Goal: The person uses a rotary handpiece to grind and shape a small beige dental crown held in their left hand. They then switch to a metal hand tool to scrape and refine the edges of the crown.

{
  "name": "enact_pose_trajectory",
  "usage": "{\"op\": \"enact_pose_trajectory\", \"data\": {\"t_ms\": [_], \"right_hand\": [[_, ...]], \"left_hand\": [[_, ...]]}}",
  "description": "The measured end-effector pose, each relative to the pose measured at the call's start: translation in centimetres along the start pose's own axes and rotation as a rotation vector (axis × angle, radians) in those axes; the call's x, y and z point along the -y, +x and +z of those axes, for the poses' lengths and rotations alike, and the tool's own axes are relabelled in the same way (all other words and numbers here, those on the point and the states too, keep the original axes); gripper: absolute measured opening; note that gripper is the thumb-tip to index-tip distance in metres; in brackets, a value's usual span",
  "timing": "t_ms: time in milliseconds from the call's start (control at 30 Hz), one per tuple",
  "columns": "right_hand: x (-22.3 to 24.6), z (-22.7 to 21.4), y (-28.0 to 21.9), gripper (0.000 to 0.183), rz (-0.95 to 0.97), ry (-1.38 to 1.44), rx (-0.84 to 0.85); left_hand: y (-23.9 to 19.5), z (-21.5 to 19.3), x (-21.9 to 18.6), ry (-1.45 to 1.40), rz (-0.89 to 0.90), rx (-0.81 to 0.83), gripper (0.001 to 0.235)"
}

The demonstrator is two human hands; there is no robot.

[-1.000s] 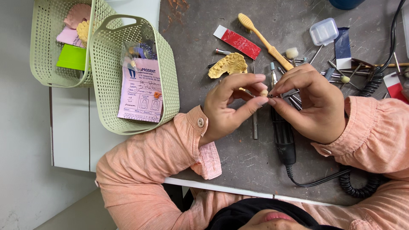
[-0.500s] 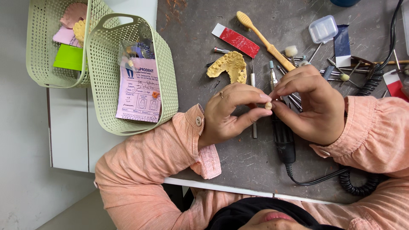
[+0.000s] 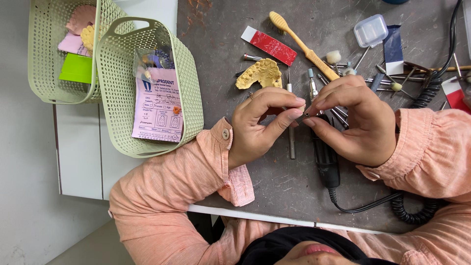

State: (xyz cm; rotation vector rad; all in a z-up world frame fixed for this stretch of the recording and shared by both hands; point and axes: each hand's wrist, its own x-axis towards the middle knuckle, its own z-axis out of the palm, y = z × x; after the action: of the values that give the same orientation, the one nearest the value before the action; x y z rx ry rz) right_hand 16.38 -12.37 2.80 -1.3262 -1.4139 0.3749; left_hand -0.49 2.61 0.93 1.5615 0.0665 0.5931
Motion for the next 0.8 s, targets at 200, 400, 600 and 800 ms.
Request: {"op": "enact_pose_trajectory", "data": {"t_ms": [200,400,600,800], "right_hand": [[-0.15,-0.01,-0.15,0.041,0.009,0.017,-0.003],[-0.2,0.19,-0.51,0.04,0.036,0.012,-0.017],[-0.32,0.19,-0.68,0.04,0.071,0.028,-0.003],[-0.27,0.22,-0.62,0.044,0.046,0.007,-0.003]], "left_hand": [[0.09,0.03,0.02,0.062,0.012,0.001,0.019],[0.17,-0.16,-0.13,0.122,0.018,0.019,0.02],[0.41,-0.32,-0.16,0.118,0.021,0.047,0.021],[0.43,-0.3,-0.2,0.127,0.021,0.03,0.021]]}}
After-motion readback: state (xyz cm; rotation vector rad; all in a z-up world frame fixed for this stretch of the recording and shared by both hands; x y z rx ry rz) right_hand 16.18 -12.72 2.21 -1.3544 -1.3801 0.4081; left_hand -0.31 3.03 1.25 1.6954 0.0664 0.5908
